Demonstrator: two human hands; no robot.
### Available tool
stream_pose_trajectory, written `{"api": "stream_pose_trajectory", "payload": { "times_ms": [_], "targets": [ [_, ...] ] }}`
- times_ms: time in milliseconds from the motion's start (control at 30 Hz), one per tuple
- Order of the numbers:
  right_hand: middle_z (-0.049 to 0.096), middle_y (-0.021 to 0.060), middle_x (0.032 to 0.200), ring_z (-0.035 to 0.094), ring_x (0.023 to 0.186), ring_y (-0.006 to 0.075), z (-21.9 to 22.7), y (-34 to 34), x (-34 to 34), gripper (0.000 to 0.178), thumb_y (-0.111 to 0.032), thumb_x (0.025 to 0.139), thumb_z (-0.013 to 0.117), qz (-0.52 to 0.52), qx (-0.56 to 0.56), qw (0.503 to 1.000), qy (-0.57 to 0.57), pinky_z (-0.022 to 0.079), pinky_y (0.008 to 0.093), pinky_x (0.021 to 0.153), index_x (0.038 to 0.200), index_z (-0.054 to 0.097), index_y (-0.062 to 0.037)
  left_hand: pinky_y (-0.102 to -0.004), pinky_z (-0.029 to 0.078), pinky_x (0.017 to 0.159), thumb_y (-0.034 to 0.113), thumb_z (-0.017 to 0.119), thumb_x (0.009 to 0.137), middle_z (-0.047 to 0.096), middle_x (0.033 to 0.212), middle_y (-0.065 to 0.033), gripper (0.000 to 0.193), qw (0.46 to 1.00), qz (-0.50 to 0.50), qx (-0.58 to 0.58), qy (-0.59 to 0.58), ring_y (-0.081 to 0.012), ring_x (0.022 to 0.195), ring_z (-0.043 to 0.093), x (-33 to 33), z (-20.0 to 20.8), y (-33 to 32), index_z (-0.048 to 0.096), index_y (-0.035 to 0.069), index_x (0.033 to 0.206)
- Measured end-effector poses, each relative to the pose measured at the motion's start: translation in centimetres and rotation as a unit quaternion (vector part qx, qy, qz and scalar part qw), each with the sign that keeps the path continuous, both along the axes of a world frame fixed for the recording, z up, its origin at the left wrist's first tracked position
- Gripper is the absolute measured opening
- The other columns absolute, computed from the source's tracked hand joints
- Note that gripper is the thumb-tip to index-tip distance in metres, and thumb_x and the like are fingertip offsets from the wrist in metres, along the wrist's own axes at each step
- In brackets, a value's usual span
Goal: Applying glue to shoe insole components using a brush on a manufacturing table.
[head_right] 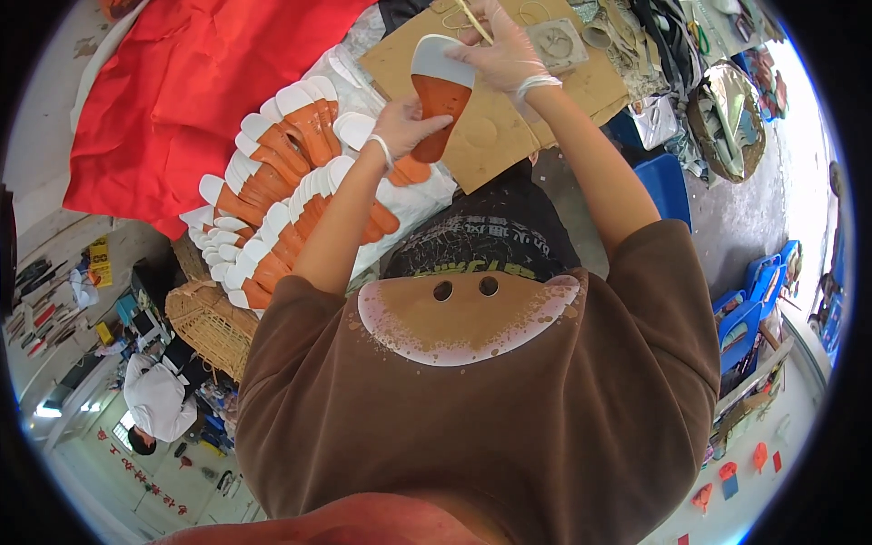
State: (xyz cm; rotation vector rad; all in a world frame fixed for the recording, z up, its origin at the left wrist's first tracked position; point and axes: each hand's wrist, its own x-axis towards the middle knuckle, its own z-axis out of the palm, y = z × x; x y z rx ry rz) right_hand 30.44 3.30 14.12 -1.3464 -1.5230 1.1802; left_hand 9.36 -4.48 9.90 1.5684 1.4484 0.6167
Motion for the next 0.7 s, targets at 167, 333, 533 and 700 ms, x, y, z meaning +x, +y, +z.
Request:
{"api": "stream_pose_trajectory", "payload": {
  "times_ms": [167,333,533,700],
  "targets": [
    [0.061,0.0050,0.092,0.059,0.084,0.0164,2.0,-1.1,0.0,0.039,-0.022,0.082,0.075,-0.010,0.062,0.994,-0.092,0.048,0.0326,0.077,0.111,0.053,-0.0094,-0.0277,0.052,0.075,0.023,0.075,0.083,0.070,0.095,-0.0064,0.033,0.956,-0.031,-0.247,-0.158,-0.0133,0.079,0.065,-0.5,0.6,-1.1,0.068,-0.001,0.104],
    [0.062,0.0150,0.096,0.062,0.083,0.0334,0.4,-3.6,2.3,0.033,-0.037,0.090,0.063,0.159,0.149,0.930,-0.296,0.050,0.0406,0.070,0.106,0.055,-0.0086,-0.0296,0.055,0.073,0.017,0.075,0.083,0.069,0.095,-0.0086,0.031,0.878,0.035,-0.372,-0.300,-0.0155,0.077,0.066,-1.3,1.8,-2.0,0.065,-0.001,0.106],
    [0.062,0.0124,0.089,0.064,0.078,0.0361,-2.5,-1.9,3.4,0.026,-0.035,0.091,0.057,0.128,0.161,0.867,-0.453,0.052,0.0459,0.064,0.101,0.055,-0.0108,-0.0311,0.057,0.073,0.014,0.077,0.081,0.068,0.096,-0.0108,0.036,0.841,0.027,-0.410,-0.353,-0.0176,0.079,0.068,-1.0,2.3,-2.6,0.063,-0.003,0.109],
    [0.061,0.0131,0.091,0.063,0.078,0.0359,1.0,-4.1,2.3,0.026,-0.036,0.090,0.060,0.205,0.207,0.884,-0.366,0.050,0.0462,0.065,0.099,0.056,-0.0113,-0.0307,0.057,0.072,0.015,0.078,0.081,0.069,0.095,-0.0103,0.036,0.850,0.039,-0.417,-0.320,-0.0169,0.079,0.068,-1.9,1.9,-3.1,0.063,-0.003,0.108]
  ]
}}
